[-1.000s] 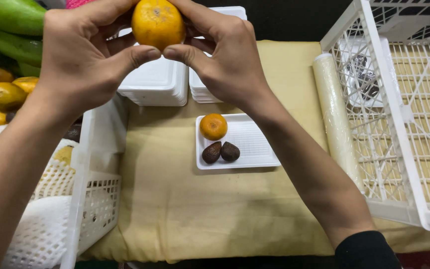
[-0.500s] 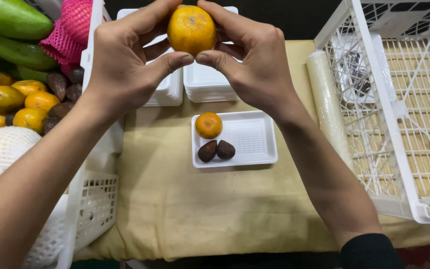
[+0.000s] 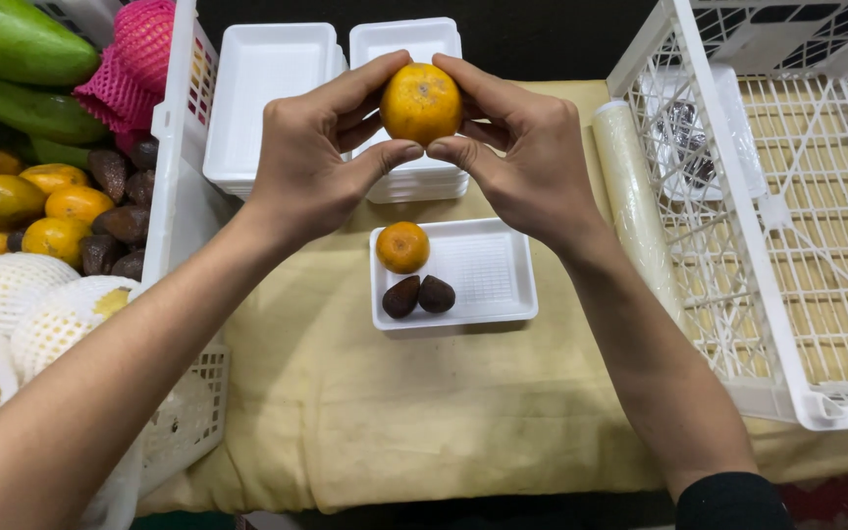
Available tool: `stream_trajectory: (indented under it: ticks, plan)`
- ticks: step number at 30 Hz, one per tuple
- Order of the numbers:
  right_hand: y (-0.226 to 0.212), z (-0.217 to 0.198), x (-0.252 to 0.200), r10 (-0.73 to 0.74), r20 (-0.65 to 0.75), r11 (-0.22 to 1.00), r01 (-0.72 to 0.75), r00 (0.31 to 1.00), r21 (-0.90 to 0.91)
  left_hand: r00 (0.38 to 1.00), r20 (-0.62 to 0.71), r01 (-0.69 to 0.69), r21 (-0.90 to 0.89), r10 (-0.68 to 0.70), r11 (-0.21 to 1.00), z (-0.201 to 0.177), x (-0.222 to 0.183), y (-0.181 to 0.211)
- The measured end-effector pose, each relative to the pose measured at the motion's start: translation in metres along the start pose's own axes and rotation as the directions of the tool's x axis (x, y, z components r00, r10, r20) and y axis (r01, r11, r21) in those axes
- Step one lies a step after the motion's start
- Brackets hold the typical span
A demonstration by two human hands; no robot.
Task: Selecting various fruits from a crate, arranging them on a tray, and wrapping the tray with plastic film
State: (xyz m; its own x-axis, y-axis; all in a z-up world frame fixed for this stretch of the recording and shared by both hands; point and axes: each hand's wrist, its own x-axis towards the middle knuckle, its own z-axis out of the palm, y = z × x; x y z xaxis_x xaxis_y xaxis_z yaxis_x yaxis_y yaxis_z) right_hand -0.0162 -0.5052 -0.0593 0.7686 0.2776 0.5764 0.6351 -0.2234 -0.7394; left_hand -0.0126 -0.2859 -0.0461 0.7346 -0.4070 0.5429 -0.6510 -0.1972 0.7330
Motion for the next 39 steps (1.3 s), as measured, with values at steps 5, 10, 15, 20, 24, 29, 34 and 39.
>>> stream_trajectory:
  ticks: [5, 10, 15, 20, 24, 29, 34, 39]
  plan:
    - [0.006, -0.002, -0.008, 0.017, -0.005, 1.0, -0.017, 1.0, -0.019, 1.0, -0.009, 0.019, 0.017, -0.019, 1.0, 0.009, -0.003, -0.003]
    - [0.009, -0.003, -0.017, 0.037, 0.0, 0.999, -0.037, 0.999, -0.003, 0.998, -0.06, 0.035, 0.064, -0.031, 0.997, 0.02, -0.009, -0.006]
    - [0.013, -0.004, -0.025, 0.044, 0.001, 0.999, -0.044, 0.999, -0.018, 0.995, -0.093, 0.052, 0.121, -0.041, 0.991, 0.031, -0.014, -0.007]
    - [0.014, -0.004, -0.033, 0.068, -0.011, 0.997, -0.069, 0.998, -0.023, 0.991, -0.118, 0.079, 0.162, -0.06, 0.984, 0.038, -0.018, -0.002]
    - [0.027, -0.003, -0.042, 0.098, 0.0, 0.993, -0.098, 0.995, 0.067, 0.991, -0.11, 0.08, 0.09, -0.07, 0.993, 0.041, -0.022, -0.007]
    - [0.036, 0.001, -0.053, 0.118, 0.017, 0.985, -0.119, 0.993, 0.123, 0.987, -0.099, 0.128, 0.021, -0.125, 0.992, 0.044, -0.03, -0.013]
    - [0.045, 0.006, -0.061, 0.151, 0.024, 0.98, -0.153, 0.988, 0.127, 0.986, -0.063, 0.156, 0.057, -0.152, 0.986, 0.047, -0.032, -0.017]
    - [0.054, 0.01, -0.075, 0.19, 0.034, 0.975, -0.192, 0.981, 0.11, 0.987, -0.03, 0.16, 0.079, -0.158, 0.984, 0.049, -0.039, -0.028]
